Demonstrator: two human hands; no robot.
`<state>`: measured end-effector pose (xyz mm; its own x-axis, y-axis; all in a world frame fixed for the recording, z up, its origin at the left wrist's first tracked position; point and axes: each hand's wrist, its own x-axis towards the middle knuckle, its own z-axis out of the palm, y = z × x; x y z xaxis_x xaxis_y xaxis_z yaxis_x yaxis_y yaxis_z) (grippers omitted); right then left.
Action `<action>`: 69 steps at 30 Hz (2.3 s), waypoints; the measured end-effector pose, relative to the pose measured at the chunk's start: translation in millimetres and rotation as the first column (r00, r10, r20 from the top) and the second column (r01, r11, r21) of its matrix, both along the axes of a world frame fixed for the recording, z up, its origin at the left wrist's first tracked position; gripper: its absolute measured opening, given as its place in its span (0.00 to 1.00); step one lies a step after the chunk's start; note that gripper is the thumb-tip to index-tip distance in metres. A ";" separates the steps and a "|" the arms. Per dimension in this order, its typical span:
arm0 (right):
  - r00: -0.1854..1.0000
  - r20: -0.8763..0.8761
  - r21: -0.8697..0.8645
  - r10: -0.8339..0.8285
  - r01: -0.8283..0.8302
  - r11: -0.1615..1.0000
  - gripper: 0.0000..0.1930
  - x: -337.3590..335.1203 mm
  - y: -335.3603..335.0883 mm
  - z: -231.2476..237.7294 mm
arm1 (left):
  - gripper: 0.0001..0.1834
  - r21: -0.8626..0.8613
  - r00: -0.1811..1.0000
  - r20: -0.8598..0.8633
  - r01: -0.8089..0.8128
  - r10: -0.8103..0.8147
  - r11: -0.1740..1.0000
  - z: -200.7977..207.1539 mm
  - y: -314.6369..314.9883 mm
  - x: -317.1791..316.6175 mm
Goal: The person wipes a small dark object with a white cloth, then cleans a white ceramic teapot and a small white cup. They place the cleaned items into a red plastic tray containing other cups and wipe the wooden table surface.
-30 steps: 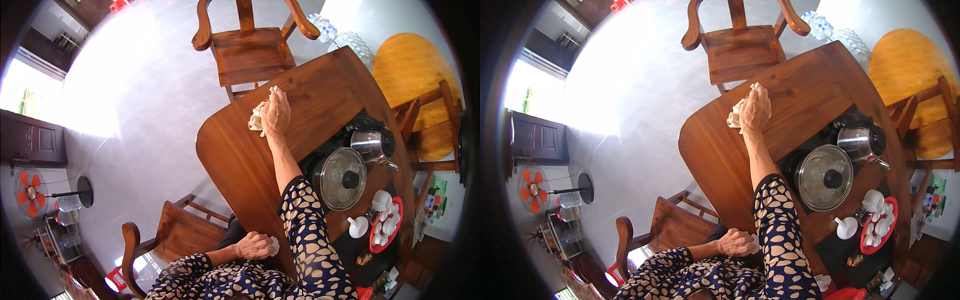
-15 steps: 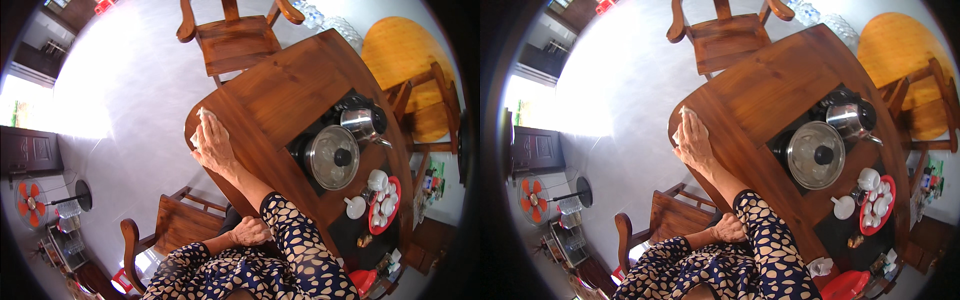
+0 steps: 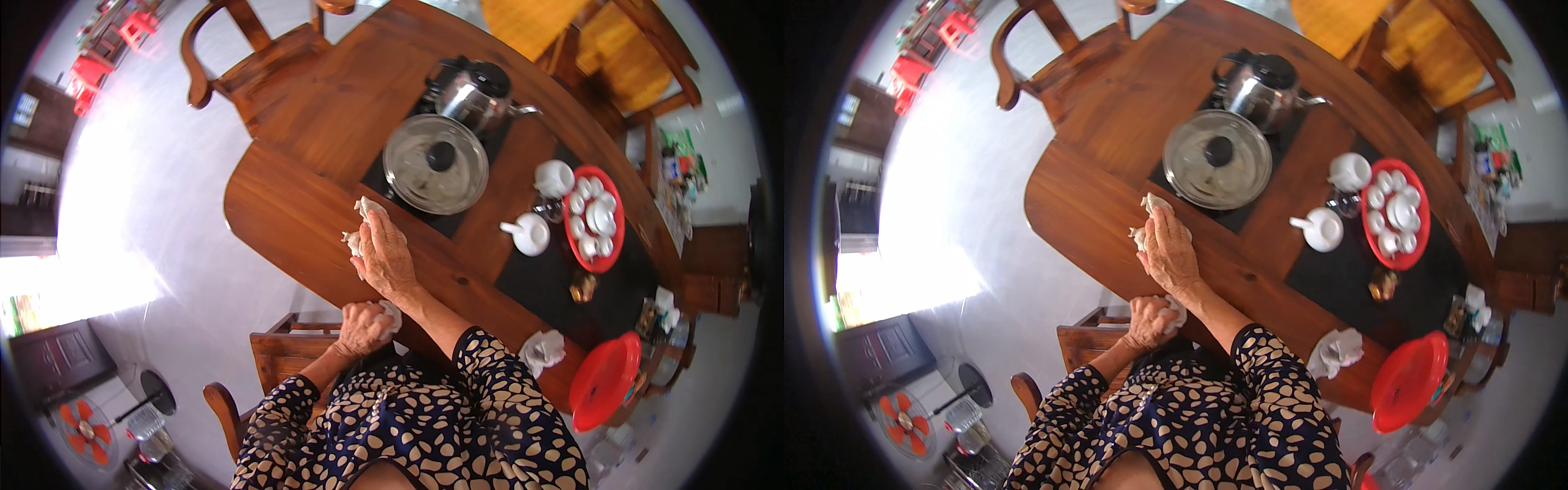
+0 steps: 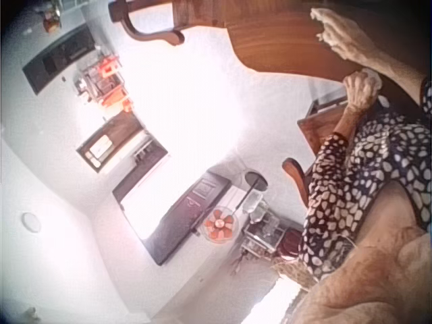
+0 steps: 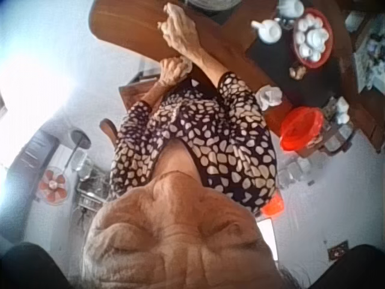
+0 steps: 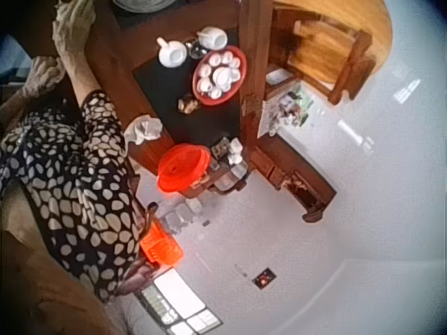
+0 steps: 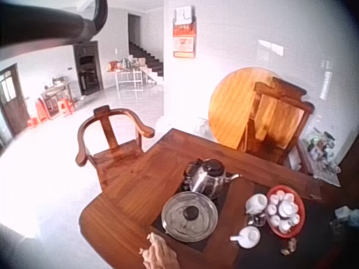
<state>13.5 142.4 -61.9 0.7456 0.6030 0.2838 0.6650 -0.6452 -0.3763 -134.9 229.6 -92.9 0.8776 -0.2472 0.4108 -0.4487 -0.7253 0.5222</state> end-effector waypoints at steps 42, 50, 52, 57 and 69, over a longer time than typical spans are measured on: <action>0.650 0.117 0.196 -0.751 0.726 0.659 0.28 -125.3 -262.9 24.0 | 0.34 0.255 0.994 0.110 -0.009 -0.019 0.967 48.6 -92.5 68.8; 0.414 0.192 0.008 -0.890 0.906 0.423 0.20 -206.7 -307.1 23.2 | 0.29 0.065 0.904 -0.112 0.421 -0.412 0.905 64.1 -219.7 80.7; 0.534 0.184 0.023 -0.825 0.837 0.547 0.18 -216.8 -308.6 9.6 | 0.26 0.033 0.859 -0.070 0.510 -0.507 0.860 66.2 -252.9 86.1; 0.783 0.132 0.139 -0.608 0.593 0.793 0.15 -235.1 -316.8 3.4 | 0.25 -0.021 0.700 -0.118 0.707 -0.704 0.706 82.1 -324.3 89.2; 0.624 0.109 0.450 -0.773 0.663 0.598 0.19 -249.2 -332.8 -2.1 | 0.28 0.082 0.701 -0.407 0.666 -0.586 0.741 50.6 -380.1 69.9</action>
<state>-235.7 -190.3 -64.0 0.7478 -0.2751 0.6043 0.1433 -0.8218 -0.5515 -65.1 -150.5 -42.2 0.5547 -0.8320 -0.0037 -0.6654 -0.4463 0.5984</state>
